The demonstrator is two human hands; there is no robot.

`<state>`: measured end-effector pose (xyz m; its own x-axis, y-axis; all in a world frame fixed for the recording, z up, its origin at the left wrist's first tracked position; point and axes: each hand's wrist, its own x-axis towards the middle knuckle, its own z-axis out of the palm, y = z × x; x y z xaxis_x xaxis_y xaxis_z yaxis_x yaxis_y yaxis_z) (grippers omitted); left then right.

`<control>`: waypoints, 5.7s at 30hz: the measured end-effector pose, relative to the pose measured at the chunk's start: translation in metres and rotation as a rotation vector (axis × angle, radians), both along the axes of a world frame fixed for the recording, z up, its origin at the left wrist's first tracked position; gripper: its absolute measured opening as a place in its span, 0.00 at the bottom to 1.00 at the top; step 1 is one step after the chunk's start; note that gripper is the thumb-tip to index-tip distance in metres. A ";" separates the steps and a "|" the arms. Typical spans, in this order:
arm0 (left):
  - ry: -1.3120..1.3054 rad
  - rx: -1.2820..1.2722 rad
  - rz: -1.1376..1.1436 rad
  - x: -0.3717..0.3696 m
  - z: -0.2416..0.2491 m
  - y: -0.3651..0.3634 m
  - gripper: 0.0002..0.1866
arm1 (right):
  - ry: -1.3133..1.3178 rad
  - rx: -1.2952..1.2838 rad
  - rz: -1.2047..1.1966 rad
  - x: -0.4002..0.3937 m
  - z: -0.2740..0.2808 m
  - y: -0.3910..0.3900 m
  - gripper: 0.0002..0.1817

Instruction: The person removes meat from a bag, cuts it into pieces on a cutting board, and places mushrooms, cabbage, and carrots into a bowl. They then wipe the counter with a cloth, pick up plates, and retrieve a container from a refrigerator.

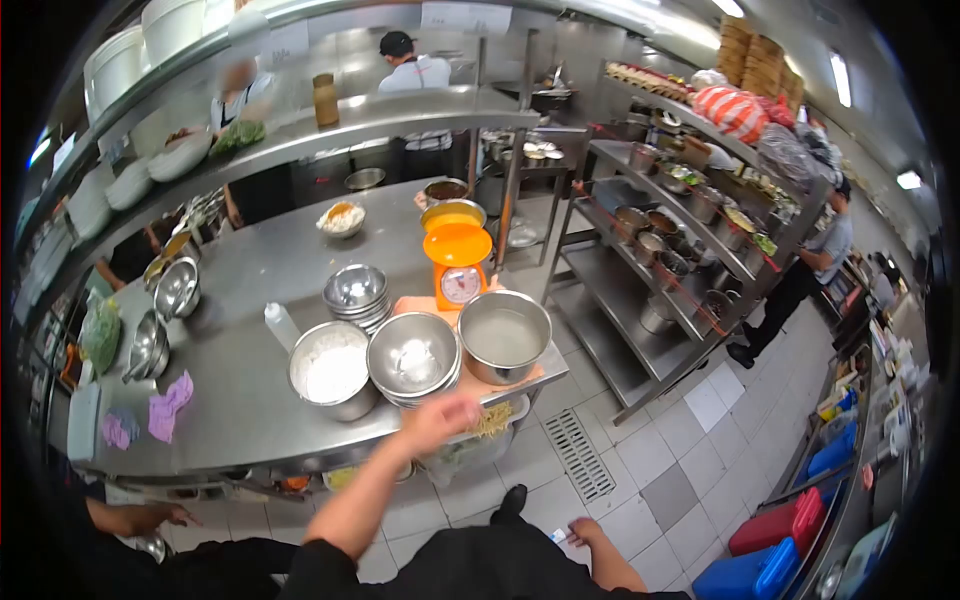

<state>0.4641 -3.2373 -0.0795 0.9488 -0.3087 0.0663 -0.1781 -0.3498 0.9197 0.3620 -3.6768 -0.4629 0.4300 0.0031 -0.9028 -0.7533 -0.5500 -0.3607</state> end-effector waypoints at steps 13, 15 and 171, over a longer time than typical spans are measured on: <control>-0.093 1.263 0.570 0.265 0.034 0.133 0.18 | -0.064 0.056 -0.039 0.150 0.019 -0.012 0.15; -0.070 1.256 0.633 0.275 0.027 0.152 0.20 | -0.035 0.053 -0.118 0.145 0.025 -0.034 0.15; -0.661 0.279 0.020 0.447 0.200 -0.895 0.13 | -0.618 0.204 0.009 0.344 0.188 -0.464 0.15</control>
